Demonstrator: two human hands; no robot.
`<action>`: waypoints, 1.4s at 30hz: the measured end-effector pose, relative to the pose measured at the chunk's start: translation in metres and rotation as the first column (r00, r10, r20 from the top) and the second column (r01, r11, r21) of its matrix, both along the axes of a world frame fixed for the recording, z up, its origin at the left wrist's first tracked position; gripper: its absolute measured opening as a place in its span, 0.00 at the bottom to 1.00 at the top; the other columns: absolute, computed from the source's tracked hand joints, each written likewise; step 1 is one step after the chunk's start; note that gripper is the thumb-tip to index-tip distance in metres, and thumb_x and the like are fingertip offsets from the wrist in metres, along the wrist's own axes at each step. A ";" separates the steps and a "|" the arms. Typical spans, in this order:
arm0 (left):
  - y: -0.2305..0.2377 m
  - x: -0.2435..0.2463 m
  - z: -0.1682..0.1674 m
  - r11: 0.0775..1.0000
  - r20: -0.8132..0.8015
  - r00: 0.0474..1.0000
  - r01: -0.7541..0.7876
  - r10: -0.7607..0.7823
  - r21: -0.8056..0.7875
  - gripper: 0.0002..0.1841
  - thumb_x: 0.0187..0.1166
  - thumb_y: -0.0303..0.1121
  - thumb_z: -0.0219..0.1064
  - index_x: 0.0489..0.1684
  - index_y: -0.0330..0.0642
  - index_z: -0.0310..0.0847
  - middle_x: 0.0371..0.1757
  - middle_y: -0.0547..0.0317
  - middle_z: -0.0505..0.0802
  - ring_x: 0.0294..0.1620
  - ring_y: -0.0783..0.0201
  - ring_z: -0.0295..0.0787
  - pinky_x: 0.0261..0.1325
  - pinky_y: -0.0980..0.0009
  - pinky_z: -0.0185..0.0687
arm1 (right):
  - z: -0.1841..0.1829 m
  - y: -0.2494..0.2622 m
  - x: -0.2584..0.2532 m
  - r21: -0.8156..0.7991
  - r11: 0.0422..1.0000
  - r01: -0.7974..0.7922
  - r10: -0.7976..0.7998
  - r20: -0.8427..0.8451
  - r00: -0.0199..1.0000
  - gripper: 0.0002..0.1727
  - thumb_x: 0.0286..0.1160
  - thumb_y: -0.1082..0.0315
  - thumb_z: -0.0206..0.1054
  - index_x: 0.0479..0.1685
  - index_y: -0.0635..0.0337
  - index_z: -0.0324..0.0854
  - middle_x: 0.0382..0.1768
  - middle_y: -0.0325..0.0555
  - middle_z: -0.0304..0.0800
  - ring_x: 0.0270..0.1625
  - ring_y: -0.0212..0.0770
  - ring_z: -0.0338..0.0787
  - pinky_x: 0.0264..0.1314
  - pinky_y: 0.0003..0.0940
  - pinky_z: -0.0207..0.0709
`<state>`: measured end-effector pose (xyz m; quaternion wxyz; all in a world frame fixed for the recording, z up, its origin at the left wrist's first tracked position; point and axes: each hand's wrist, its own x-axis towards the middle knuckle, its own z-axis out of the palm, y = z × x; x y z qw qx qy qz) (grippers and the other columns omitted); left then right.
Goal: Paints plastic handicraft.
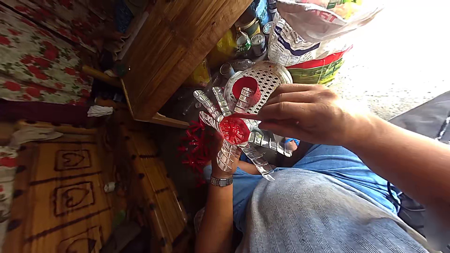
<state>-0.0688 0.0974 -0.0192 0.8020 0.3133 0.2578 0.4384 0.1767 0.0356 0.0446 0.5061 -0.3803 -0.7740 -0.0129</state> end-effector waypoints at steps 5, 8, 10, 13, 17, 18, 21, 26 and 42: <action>-0.002 0.000 0.002 0.992 0.018 0.996 -0.088 0.090 -0.091 0.10 0.76 0.39 0.71 0.41 0.41 0.87 0.37 0.48 0.95 0.36 0.56 0.96 0.41 0.61 0.94 | -0.004 -0.009 0.000 0.007 0.996 -0.089 0.089 0.006 0.996 0.09 0.81 0.67 0.67 0.46 0.59 0.93 0.47 0.46 0.94 0.55 0.42 0.90 0.58 0.34 0.84; 0.000 0.001 0.001 0.988 0.033 0.995 -0.087 0.092 -0.131 0.12 0.82 0.39 0.64 0.41 0.39 0.85 0.35 0.46 0.94 0.31 0.55 0.95 0.37 0.60 0.94 | -0.017 -0.012 -0.004 -0.004 0.992 -0.128 0.128 0.067 0.989 0.10 0.82 0.68 0.66 0.51 0.59 0.92 0.51 0.47 0.94 0.59 0.44 0.90 0.61 0.35 0.84; -0.001 0.001 0.000 0.988 0.029 0.996 -0.084 0.089 -0.127 0.12 0.82 0.41 0.66 0.41 0.40 0.86 0.35 0.47 0.94 0.31 0.56 0.95 0.37 0.61 0.93 | -0.023 -0.011 -0.008 -0.008 0.991 -0.136 0.136 0.116 0.984 0.12 0.84 0.69 0.64 0.55 0.60 0.92 0.53 0.49 0.94 0.60 0.46 0.89 0.62 0.36 0.83; 0.000 0.000 -0.001 0.993 0.030 0.996 -0.077 0.080 -0.094 0.13 0.79 0.43 0.69 0.44 0.41 0.86 0.37 0.47 0.95 0.33 0.55 0.95 0.39 0.61 0.94 | -0.025 -0.011 -0.008 -0.004 0.995 -0.101 0.100 0.188 0.977 0.11 0.83 0.70 0.63 0.50 0.61 0.91 0.50 0.49 0.93 0.55 0.48 0.89 0.55 0.37 0.84; 0.001 -0.004 -0.003 0.998 0.064 0.997 -0.046 0.049 -0.052 0.13 0.73 0.41 0.76 0.44 0.41 0.87 0.39 0.48 0.95 0.37 0.56 0.96 0.42 0.61 0.94 | -0.020 -0.012 -0.009 0.011 0.995 -0.097 0.094 0.184 0.978 0.10 0.82 0.69 0.63 0.44 0.60 0.91 0.44 0.48 0.92 0.50 0.47 0.89 0.49 0.38 0.83; 0.000 -0.003 -0.002 0.998 0.075 0.996 -0.035 0.039 -0.050 0.14 0.70 0.40 0.78 0.43 0.41 0.88 0.39 0.48 0.95 0.37 0.57 0.96 0.43 0.61 0.94 | -0.018 -0.012 -0.009 0.020 0.994 -0.105 0.100 0.180 0.979 0.11 0.83 0.69 0.63 0.44 0.61 0.91 0.45 0.49 0.93 0.51 0.47 0.89 0.51 0.38 0.83; 0.000 -0.002 -0.001 0.999 0.082 0.996 -0.028 0.030 -0.028 0.14 0.71 0.42 0.77 0.43 0.43 0.88 0.39 0.50 0.95 0.37 0.58 0.96 0.44 0.61 0.94 | -0.018 -0.011 -0.011 0.025 0.995 -0.097 0.090 0.198 0.976 0.11 0.83 0.68 0.62 0.48 0.61 0.91 0.48 0.50 0.93 0.53 0.48 0.89 0.53 0.39 0.83; 0.002 -0.004 -0.002 0.999 0.032 0.999 -0.027 0.027 -0.018 0.20 0.71 0.50 0.76 0.49 0.46 0.86 0.42 0.52 0.95 0.42 0.58 0.96 0.46 0.61 0.94 | -0.017 -0.012 -0.012 0.024 0.998 -0.057 0.050 0.219 0.974 0.12 0.83 0.66 0.62 0.44 0.60 0.92 0.43 0.48 0.93 0.48 0.47 0.89 0.47 0.38 0.82; 0.005 -0.003 -0.006 0.985 -0.105 0.994 -0.002 0.020 0.173 0.30 0.68 0.58 0.76 0.66 0.54 0.78 0.53 0.59 0.94 0.53 0.62 0.93 0.56 0.60 0.92 | -0.012 -0.014 -0.013 0.020 0.999 -0.035 0.029 0.243 0.970 0.11 0.81 0.69 0.62 0.39 0.60 0.91 0.37 0.46 0.90 0.44 0.46 0.87 0.41 0.38 0.80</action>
